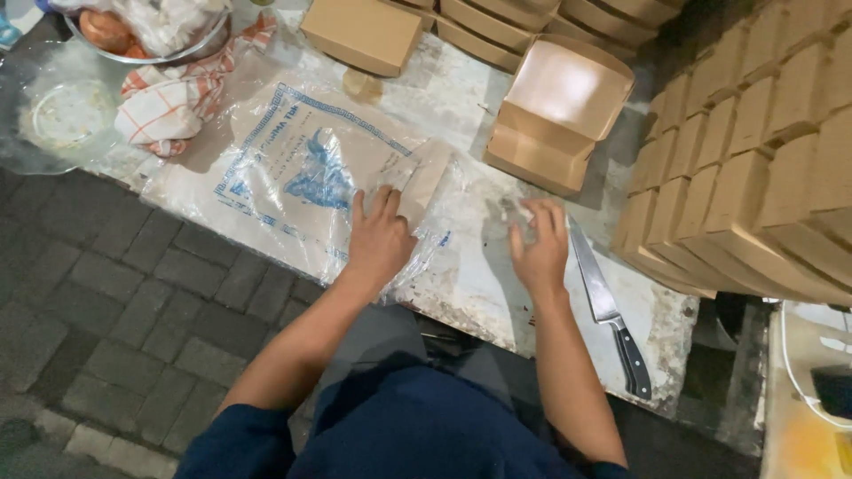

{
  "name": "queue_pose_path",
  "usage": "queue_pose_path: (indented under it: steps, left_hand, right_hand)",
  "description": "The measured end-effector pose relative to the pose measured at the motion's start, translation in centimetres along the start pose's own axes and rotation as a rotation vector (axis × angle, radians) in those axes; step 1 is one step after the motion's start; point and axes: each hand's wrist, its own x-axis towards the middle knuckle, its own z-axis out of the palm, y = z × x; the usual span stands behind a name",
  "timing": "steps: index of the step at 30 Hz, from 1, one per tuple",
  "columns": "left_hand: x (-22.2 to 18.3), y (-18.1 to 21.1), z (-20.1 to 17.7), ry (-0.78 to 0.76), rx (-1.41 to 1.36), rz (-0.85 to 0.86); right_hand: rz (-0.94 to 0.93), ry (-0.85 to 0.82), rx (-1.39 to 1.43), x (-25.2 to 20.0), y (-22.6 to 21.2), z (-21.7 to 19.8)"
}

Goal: Assembling cardboard boxes and inserting paper liners for food packaging.

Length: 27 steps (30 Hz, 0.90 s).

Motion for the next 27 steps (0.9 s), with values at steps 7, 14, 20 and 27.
queue_pose_path:
  steps: [7,14,20,27]
  left_hand:
    - [0.0,0.5,-0.1,-0.040,-0.045,0.066]
    - [-3.8,10.5,-0.5,0.042,-0.271,0.457]
    - [-6.8,18.7,-3.0,0.066,-0.661,0.748]
    - [-9.4,22.8,-4.6,-0.087,-0.813,1.190]
  right_hand:
    - [0.216,-0.281,0.486,-8.1,1.5,-0.3]
    - [0.539,-0.263,0.833,-11.0,4.4,0.1]
    - [0.846,0.047,1.387,-11.6,8.8,-1.3]
    - [0.345,-0.006,0.913,-12.0,10.1,-9.1]
